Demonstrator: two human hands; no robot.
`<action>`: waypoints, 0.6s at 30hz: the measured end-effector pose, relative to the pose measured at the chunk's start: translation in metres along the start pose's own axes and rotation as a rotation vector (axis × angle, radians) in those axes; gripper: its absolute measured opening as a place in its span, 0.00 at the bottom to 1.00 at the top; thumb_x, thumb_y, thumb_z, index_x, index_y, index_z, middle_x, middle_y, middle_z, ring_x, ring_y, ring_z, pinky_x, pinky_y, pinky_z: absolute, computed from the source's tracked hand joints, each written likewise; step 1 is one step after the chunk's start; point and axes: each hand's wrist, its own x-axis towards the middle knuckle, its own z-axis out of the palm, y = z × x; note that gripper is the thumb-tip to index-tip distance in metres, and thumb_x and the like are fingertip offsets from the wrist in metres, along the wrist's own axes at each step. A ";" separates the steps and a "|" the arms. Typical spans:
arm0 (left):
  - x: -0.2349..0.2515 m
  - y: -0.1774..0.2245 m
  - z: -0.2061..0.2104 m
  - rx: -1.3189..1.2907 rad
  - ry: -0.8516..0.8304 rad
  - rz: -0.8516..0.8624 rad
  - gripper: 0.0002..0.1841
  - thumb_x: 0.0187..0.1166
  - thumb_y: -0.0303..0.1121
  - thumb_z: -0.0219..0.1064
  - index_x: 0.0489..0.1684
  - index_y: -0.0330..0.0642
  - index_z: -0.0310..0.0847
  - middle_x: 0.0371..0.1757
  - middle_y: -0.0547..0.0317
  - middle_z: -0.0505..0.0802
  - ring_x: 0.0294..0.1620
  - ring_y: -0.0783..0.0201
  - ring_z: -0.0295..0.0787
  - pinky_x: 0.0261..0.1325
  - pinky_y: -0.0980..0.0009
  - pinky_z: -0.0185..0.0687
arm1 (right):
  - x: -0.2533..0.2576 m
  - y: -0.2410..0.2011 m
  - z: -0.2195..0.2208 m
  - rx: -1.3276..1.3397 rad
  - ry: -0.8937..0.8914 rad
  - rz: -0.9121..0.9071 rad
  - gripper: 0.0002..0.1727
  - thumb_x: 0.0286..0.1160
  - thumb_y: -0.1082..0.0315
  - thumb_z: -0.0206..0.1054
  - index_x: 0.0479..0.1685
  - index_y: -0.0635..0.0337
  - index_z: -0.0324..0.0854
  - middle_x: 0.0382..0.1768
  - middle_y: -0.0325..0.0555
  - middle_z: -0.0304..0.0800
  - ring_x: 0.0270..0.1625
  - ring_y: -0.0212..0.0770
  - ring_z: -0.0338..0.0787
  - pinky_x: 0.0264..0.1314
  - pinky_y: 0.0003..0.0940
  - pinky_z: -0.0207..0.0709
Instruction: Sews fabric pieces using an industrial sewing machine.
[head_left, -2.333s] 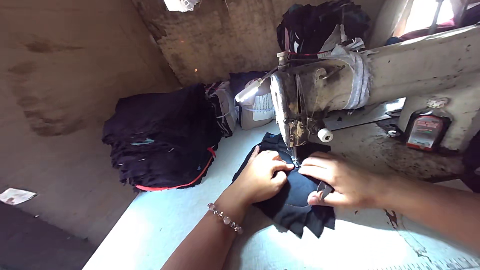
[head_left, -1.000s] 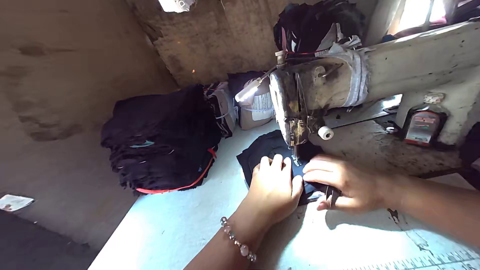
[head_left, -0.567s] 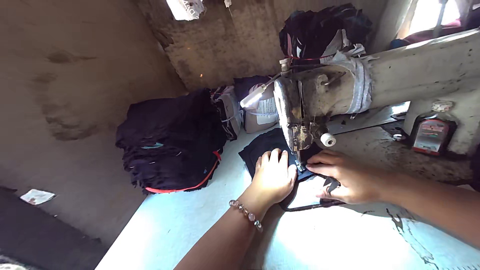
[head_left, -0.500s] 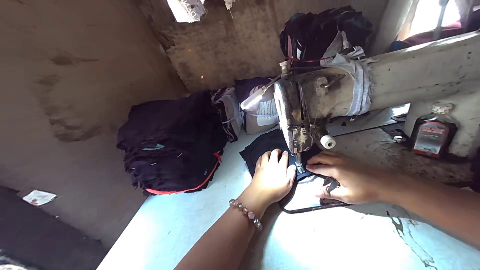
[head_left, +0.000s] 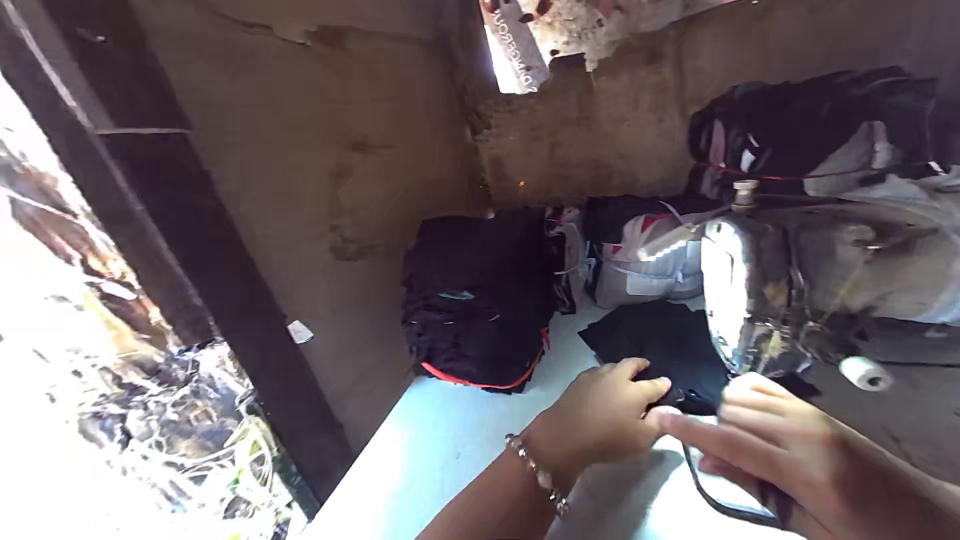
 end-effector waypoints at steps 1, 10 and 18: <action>-0.015 -0.002 -0.004 0.003 0.126 0.072 0.20 0.88 0.39 0.59 0.70 0.38 0.84 0.76 0.38 0.83 0.75 0.43 0.81 0.74 0.42 0.74 | 0.027 -0.001 0.007 0.008 0.045 0.000 0.15 0.91 0.60 0.53 0.59 0.50 0.85 0.26 0.40 0.83 0.29 0.42 0.80 0.39 0.32 0.74; -0.075 -0.076 -0.043 0.602 1.031 0.097 0.17 0.81 0.36 0.61 0.59 0.43 0.92 0.67 0.53 0.92 0.74 0.52 0.85 0.72 0.52 0.82 | 0.236 0.046 0.066 0.156 -0.334 0.235 0.15 0.78 0.66 0.72 0.55 0.69 0.90 0.50 0.61 0.90 0.57 0.56 0.89 0.64 0.50 0.81; -0.078 -0.114 -0.042 0.741 1.076 0.080 0.18 0.83 0.40 0.58 0.62 0.46 0.90 0.66 0.51 0.91 0.75 0.49 0.84 0.75 0.49 0.78 | 0.273 0.057 0.072 0.110 -0.671 0.385 0.13 0.86 0.66 0.63 0.50 0.69 0.88 0.46 0.55 0.89 0.51 0.47 0.87 0.58 0.44 0.78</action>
